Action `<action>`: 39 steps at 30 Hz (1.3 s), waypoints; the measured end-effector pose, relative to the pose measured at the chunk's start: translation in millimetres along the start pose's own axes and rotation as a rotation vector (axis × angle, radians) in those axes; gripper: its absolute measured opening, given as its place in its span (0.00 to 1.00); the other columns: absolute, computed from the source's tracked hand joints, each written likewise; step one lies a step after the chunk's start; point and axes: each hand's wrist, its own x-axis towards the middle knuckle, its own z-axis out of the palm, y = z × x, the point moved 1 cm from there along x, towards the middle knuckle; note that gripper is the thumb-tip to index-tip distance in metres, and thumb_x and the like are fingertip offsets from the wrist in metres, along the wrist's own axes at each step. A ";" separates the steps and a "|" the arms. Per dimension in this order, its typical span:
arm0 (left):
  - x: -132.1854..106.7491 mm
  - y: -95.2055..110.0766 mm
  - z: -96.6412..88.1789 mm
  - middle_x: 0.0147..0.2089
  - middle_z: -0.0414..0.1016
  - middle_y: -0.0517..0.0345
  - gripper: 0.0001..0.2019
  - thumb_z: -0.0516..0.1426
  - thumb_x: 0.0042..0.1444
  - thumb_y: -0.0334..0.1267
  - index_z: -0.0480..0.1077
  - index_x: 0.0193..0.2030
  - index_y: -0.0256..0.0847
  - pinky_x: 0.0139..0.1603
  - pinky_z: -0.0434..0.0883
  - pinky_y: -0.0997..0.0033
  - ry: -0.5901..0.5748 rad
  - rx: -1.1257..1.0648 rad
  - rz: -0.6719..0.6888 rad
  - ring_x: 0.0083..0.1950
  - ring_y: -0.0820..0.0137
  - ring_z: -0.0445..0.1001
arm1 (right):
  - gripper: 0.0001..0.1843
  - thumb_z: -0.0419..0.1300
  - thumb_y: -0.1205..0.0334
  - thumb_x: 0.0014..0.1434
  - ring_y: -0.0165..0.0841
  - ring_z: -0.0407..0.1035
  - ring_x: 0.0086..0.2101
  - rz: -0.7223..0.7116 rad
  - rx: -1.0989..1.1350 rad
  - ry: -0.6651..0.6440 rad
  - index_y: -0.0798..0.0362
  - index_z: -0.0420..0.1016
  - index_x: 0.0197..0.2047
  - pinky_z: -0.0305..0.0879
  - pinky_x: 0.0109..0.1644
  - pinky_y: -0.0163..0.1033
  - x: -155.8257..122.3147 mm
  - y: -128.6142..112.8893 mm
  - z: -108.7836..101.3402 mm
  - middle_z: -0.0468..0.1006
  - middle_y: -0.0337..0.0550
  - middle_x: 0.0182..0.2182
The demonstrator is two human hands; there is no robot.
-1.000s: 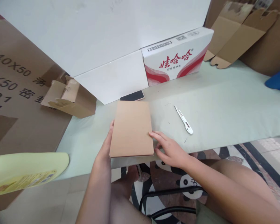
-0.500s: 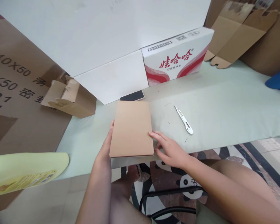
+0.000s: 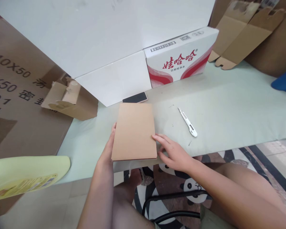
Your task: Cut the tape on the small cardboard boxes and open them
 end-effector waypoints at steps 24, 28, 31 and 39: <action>0.4 1.5 3.5 0.71 0.61 0.55 0.29 0.52 0.63 0.59 0.60 0.69 0.55 0.67 0.63 0.53 0.038 -0.011 -0.035 0.72 0.54 0.59 | 0.39 0.50 0.73 0.63 0.33 0.77 0.35 -0.012 -0.020 0.000 0.37 0.44 0.71 0.77 0.42 0.49 0.5 -2.5 -0.6 0.62 0.56 0.63; 1.1 1.3 4.1 0.72 0.61 0.54 0.30 0.53 0.62 0.59 0.59 0.68 0.54 0.68 0.62 0.53 0.030 -0.028 -0.036 0.72 0.54 0.59 | 0.39 0.50 0.73 0.63 0.33 0.76 0.35 -0.019 -0.020 0.008 0.36 0.43 0.71 0.76 0.42 0.49 0.9 -2.9 -0.8 0.62 0.55 0.62; 1.8 -0.1 3.4 0.72 0.59 0.54 0.30 0.53 0.62 0.59 0.58 0.69 0.54 0.69 0.61 0.53 0.026 -0.045 -0.042 0.72 0.54 0.58 | 0.38 0.50 0.73 0.63 0.33 0.76 0.35 -0.011 -0.019 0.003 0.37 0.44 0.71 0.77 0.43 0.49 0.7 -2.0 -0.2 0.62 0.56 0.62; 1.5 1.9 4.7 0.71 0.61 0.54 0.29 0.53 0.62 0.59 0.59 0.68 0.54 0.67 0.63 0.54 0.029 -0.041 -0.053 0.71 0.55 0.60 | 0.37 0.50 0.72 0.63 0.32 0.76 0.34 -0.026 -0.032 0.014 0.39 0.45 0.71 0.77 0.42 0.49 0.7 -1.1 0.8 0.62 0.57 0.62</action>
